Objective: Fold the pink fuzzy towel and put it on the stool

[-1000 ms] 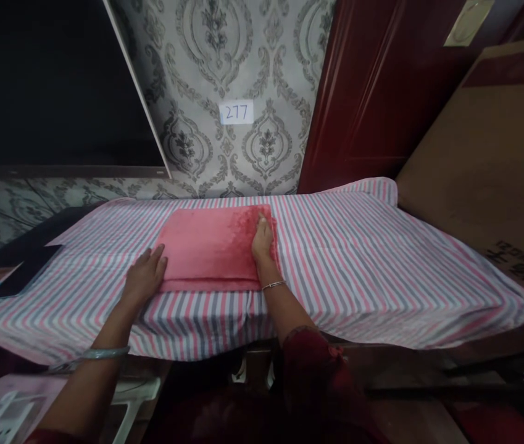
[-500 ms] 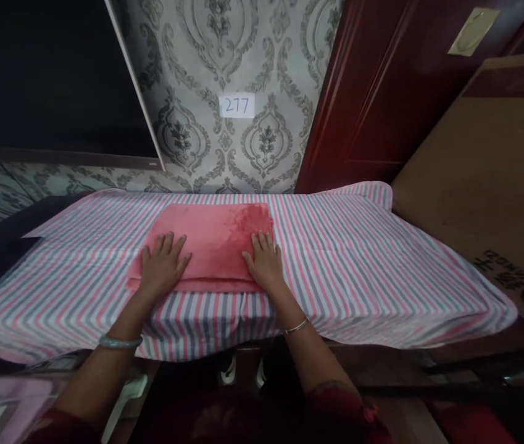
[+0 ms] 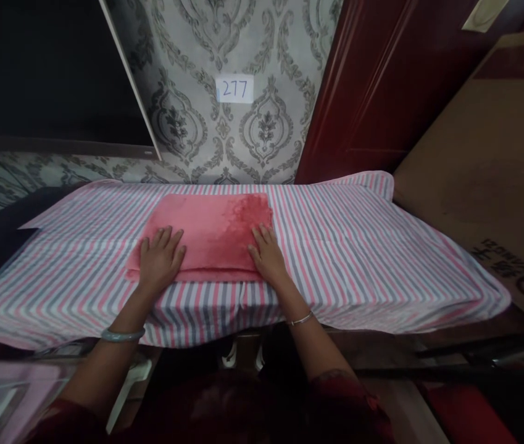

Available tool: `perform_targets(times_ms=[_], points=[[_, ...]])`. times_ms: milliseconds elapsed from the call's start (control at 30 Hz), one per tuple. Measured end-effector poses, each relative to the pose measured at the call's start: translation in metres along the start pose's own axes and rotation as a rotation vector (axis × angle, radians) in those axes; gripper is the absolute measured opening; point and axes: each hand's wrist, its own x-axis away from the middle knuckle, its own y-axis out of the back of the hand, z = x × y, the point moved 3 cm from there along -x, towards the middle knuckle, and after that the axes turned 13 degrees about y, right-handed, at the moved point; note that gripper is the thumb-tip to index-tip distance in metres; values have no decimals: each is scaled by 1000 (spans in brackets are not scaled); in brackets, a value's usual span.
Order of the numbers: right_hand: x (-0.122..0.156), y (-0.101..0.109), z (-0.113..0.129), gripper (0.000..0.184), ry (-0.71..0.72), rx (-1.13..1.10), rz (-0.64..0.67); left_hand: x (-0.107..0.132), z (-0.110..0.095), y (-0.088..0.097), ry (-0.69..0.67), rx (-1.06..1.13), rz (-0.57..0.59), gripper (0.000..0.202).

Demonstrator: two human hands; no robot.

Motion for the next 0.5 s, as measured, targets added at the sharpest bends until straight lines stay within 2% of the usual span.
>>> perform_targets(times_ms=[133,200,267,333,500], points=[[28,9,2,64,-3,-74,-7,7,9,4,-31,56,-1,54],[42,14,5,64,-28,-85,11,14,23,7,28,71,-35,54],[54,19,8,66,-35,-88,49,21,41,8,142,100,-73,55],[61,23,10,69,-16,-88,71,27,59,8,220,165,-73,57],[64,29,11,76,48,-63,42,26,87,1,200,388,-4,62]])
